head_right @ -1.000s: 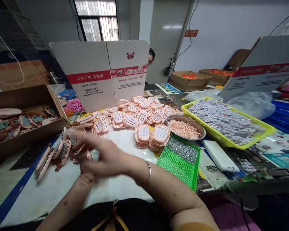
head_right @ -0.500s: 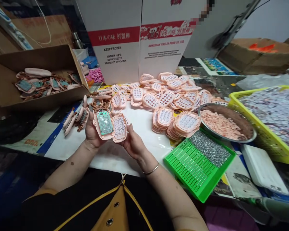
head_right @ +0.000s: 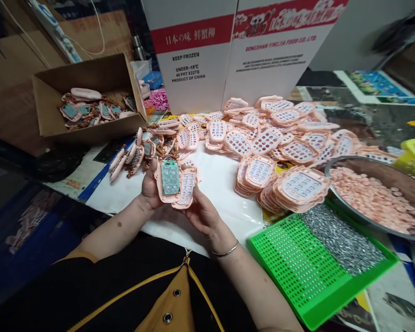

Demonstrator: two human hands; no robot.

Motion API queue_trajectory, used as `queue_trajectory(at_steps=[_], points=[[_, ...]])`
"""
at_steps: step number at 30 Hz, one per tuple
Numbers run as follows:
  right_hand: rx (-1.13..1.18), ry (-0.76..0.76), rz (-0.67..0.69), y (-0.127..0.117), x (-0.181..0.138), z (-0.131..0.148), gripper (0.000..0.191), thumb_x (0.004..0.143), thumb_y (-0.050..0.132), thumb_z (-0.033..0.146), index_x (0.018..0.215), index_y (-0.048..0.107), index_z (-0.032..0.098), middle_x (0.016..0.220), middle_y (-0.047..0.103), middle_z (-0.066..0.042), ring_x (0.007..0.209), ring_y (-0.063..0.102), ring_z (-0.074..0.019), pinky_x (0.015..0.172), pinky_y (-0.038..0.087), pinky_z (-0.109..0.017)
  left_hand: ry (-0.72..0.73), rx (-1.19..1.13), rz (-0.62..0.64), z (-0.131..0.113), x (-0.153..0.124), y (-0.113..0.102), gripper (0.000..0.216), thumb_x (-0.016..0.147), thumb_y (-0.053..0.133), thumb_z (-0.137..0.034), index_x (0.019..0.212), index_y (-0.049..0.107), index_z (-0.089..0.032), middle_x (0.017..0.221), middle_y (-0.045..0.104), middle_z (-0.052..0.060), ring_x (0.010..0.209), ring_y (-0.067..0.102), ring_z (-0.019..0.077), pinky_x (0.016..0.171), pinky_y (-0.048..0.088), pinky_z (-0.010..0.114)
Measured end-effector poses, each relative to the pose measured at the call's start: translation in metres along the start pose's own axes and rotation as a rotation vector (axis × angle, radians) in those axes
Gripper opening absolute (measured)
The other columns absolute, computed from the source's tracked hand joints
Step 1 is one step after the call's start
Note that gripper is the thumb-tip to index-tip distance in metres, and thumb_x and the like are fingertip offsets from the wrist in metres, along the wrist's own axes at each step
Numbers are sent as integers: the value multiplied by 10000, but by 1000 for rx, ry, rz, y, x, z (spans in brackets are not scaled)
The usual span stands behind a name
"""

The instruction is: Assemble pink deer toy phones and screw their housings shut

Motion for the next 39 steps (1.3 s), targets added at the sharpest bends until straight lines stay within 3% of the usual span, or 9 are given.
queue_trajectory(at_steps=[5, 10, 14, 17, 20, 25, 29, 31, 39], points=[[66, -86, -55, -3, -2, 5, 511, 649, 865, 547, 1074, 728, 297, 1143, 766, 8, 978, 707, -171, 835, 617, -304, 14, 30, -1, -6, -2, 1, 752, 573, 799, -735, 973, 729, -101, 1053, 773, 176, 1173, 659, 420, 1029, 490, 552], [-45, -201, -115, -5, 1, 15, 552, 638, 900, 469, 1129, 696, 322, 1109, 753, 20, 925, 704, -155, 910, 591, -324, 73, 178, -81, -25, -5, -10, 677, 537, 875, -653, 924, 734, -116, 1082, 767, 162, 1196, 657, 363, 1050, 495, 454], [-141, -256, -113, -2, 4, 14, 628, 601, 929, 433, 1162, 676, 305, 1143, 734, -2, 991, 684, -168, 935, 567, -316, 54, 353, -176, -23, -8, -15, 569, 557, 919, -543, 908, 723, -139, 893, 775, 79, 893, 746, 239, 775, 580, 309], [-224, -280, -144, -4, 5, 12, 699, 591, 935, 409, 1211, 629, 305, 1095, 722, -7, 945, 675, -169, 850, 576, -309, 3, 461, -173, -15, -7, -7, 595, 549, 918, -561, 905, 698, -138, 723, 725, 28, 619, 695, 162, 490, 489, 225], [-290, -291, -167, -8, 6, 10, 839, 579, 938, 386, 1318, 544, 327, 1066, 693, -9, 870, 680, -175, 796, 594, -346, -18, 506, -163, -10, -6, 3, 633, 518, 921, -584, 886, 654, -144, 639, 666, -10, 479, 607, 125, 369, 382, 210], [-359, -326, -166, -9, 8, 7, 934, 555, 944, 425, 1372, 497, 345, 1137, 649, -32, 933, 675, -199, 862, 595, -403, 29, 579, -153, -8, -5, 14, 632, 532, 922, -559, 881, 600, -143, 621, 619, -38, 456, 541, 86, 407, 396, 202], [-389, -375, -162, -9, 9, 7, 963, 536, 949, 442, 1381, 498, 341, 1190, 625, -42, 1007, 652, -209, 931, 566, -424, 27, 634, -96, -6, -5, 21, 641, 566, 897, -578, 914, 571, -150, 531, 541, -78, 387, 440, 63, 374, 273, 191], [-385, -381, -156, -9, 9, 7, 969, 531, 954, 424, 1382, 497, 338, 1176, 629, -36, 991, 652, -204, 932, 563, -424, 32, 642, -84, -7, -6, 23, 644, 561, 904, -565, 925, 570, -152, 556, 551, -75, 399, 453, 64, 387, 277, 197], [-332, -330, -87, -1, 5, 10, 779, 604, 920, 311, 1303, 578, 322, 1124, 671, 1, 862, 666, -145, 823, 573, -325, 121, 597, -148, -9, -9, 20, 653, 495, 936, -551, 909, 620, -156, 660, 588, -48, 491, 497, 71, 478, 352, 217]])
Point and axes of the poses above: each hand's wrist, its own x-axis towards the middle knuckle, its own y-axis out of the palm, z = x × y, the point moved 7 cm from there along x, towards the middle knuckle
